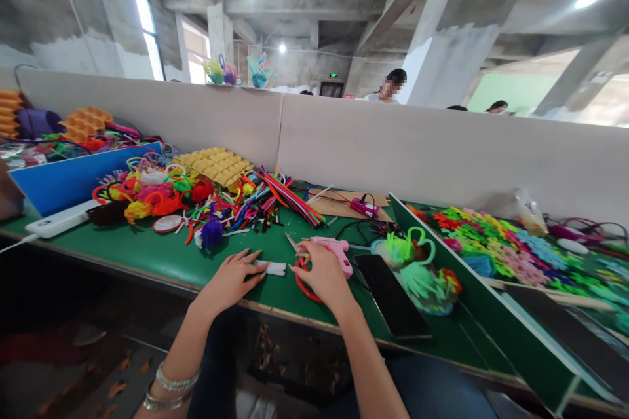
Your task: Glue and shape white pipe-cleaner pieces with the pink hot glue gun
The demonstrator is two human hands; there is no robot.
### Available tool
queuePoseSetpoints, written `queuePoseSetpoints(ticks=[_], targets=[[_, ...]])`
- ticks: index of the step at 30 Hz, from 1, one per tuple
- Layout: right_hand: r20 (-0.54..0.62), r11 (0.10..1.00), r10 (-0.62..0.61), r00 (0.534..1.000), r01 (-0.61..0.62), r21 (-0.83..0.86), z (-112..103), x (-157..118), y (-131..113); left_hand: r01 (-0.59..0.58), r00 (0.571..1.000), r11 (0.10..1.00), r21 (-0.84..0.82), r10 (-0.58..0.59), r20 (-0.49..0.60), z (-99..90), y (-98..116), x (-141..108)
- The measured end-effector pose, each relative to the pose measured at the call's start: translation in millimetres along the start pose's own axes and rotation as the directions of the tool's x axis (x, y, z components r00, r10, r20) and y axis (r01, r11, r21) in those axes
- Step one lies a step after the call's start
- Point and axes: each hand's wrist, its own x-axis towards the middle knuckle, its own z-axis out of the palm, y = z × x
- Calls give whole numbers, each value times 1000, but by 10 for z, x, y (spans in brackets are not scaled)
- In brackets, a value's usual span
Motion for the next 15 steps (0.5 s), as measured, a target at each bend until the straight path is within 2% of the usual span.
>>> queuePoseSetpoints(ticks=[6, 15], targets=[[-80, 986, 148, 986, -140, 90, -44, 14, 18, 19, 1000, 1000, -12, -19, 9, -5, 4, 1], [-41, 970, 136, 990, -125, 210, 81, 33, 30, 36, 999, 999, -13, -35, 30, -43, -51, -14]])
